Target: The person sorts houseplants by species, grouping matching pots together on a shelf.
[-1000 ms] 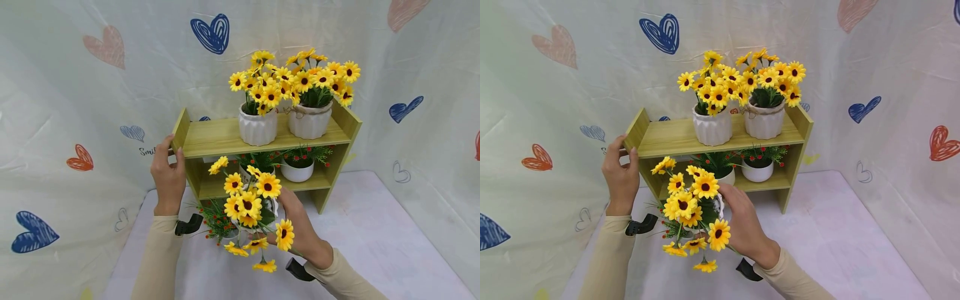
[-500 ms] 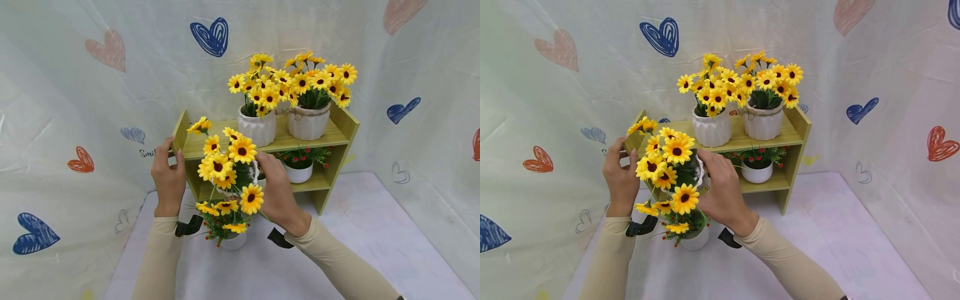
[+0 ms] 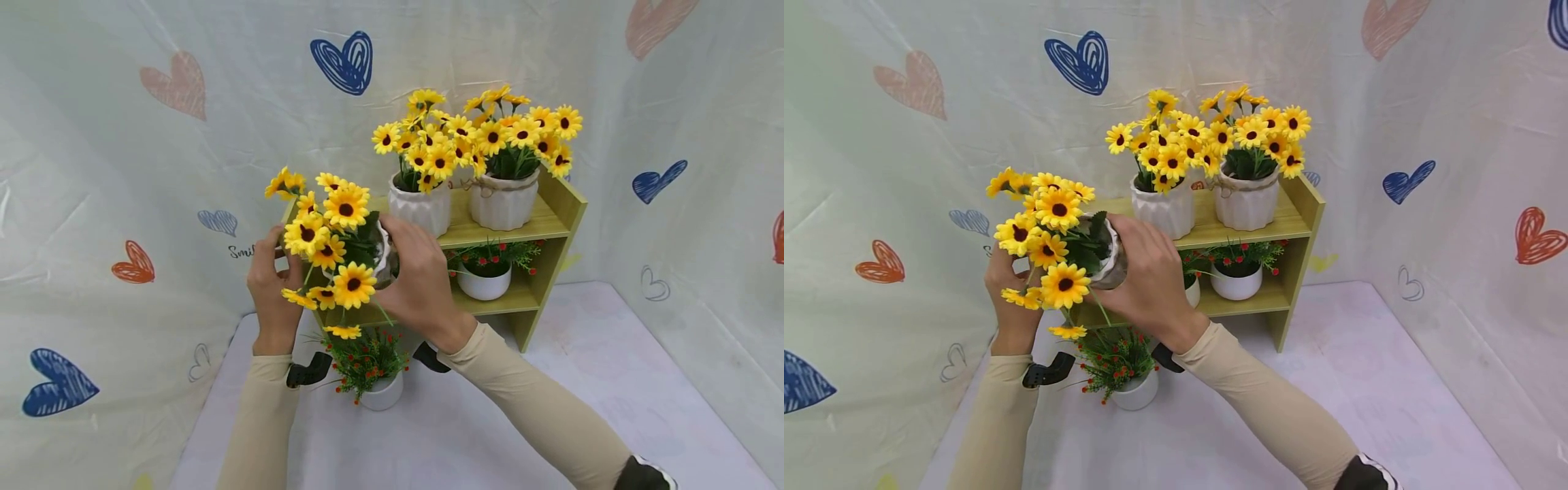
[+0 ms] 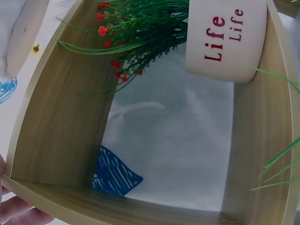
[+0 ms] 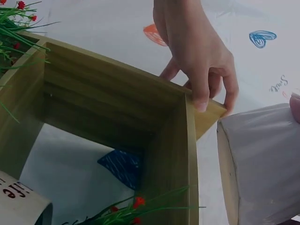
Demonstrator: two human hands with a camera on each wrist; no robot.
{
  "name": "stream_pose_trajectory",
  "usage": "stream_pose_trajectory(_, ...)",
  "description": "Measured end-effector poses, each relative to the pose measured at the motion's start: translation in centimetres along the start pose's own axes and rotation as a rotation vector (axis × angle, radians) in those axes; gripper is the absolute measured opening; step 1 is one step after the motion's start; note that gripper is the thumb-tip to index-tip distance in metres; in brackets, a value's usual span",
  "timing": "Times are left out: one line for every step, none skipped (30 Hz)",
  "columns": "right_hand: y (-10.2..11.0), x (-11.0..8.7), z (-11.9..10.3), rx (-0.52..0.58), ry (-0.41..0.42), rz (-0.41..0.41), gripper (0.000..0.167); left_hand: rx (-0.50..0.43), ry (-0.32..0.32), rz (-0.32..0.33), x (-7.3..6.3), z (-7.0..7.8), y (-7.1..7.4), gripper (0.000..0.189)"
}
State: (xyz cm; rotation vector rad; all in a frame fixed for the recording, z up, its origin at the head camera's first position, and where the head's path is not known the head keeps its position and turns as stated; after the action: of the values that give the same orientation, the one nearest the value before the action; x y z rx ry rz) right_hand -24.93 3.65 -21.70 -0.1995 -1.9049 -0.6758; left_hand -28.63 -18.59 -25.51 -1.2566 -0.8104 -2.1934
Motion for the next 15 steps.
stream_pose_trajectory(-0.2, 0.2, 0.0, -0.005, -0.002, 0.001, 0.083, -0.009, 0.003, -0.003, 0.0, -0.1, 0.0, 0.038)
stream_pose_trajectory(-0.4, 0.4, 0.0, -0.010, -0.005, 0.001, 0.084, -0.016, 0.007, -0.004, 0.0, -0.1, 0.0, 0.037)
stream_pose_trajectory(-0.7, 0.7, 0.0, -0.015, -0.008, 0.000, 0.086, -0.020, 0.012, -0.003, 0.0, -0.1, 0.0, 0.037)
stream_pose_trajectory(-0.8, 0.9, 0.0, -0.020, -0.013, 0.000, 0.087, -0.022, 0.019, -0.003, 0.0, -0.1, 0.0, 0.036)
stream_pose_trajectory(-1.1, 1.1, 0.0, -0.028, -0.020, 0.000, 0.088, -0.018, 0.027, 0.000, 0.0, -0.1, 0.0, 0.036)
stream_pose_trajectory(-1.2, 1.3, 0.1, -0.038, -0.028, 0.001, 0.090, -0.016, 0.039, 0.001, 0.0, -0.1, 0.0, 0.036)
stream_pose_trajectory(-1.4, 1.5, 0.2, -0.047, -0.037, 0.001, 0.092, -0.007, 0.049, 0.004, 0.0, -0.1, 0.0, 0.037)
stream_pose_trajectory(-1.6, 1.7, 0.3, -0.056, -0.048, 0.001, 0.094, 0.002, 0.054, 0.007, 0.0, -0.1, 0.1, 0.037)
stream_pose_trajectory(-1.9, 1.9, 0.4, -0.066, -0.059, 0.000, 0.096, 0.010, 0.060, 0.007, 0.1, 0.0, 0.1, 0.038)
stream_pose_trajectory(-2.1, 2.1, 0.5, -0.077, -0.070, 0.000, 0.097, 0.020, 0.066, 0.002, 0.0, 0.0, 0.1, 0.039)
stream_pose_trajectory(-2.3, 2.2, 0.7, -0.089, -0.081, 0.001, 0.098, 0.028, 0.071, -0.004, 0.1, 0.0, 0.1, 0.040)
stream_pose_trajectory(-2.5, 2.4, 0.8, -0.103, -0.093, 0.003, 0.099, 0.036, 0.073, -0.008, 0.1, 0.0, 0.0, 0.041)
stream_pose_trajectory(-2.7, 2.6, 0.9, -0.115, -0.102, 0.006, 0.100, 0.040, 0.074, -0.010, 0.1, 0.0, 0.1, 0.040)
stream_pose_trajectory(-2.8, 2.8, 0.9, -0.130, -0.110, 0.010, 0.100, 0.045, 0.071, -0.013, 0.1, 0.1, 0.0, 0.040)
stream_pose_trajectory(-3.0, 2.9, 1.0, -0.145, -0.120, 0.012, 0.100, 0.045, 0.063, -0.012, 0.1, 0.1, 0.0, 0.037)
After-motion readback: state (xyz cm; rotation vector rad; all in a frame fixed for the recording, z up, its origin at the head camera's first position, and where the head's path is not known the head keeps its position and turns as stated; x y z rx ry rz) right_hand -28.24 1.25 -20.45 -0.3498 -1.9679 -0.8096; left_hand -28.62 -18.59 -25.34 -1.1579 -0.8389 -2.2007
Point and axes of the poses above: each hand's wrist, its own x-axis towards the middle knuckle, its own y-axis out of the back of the hand, z = x × y, the point moved 10 cm from there along x, towards the middle knuckle
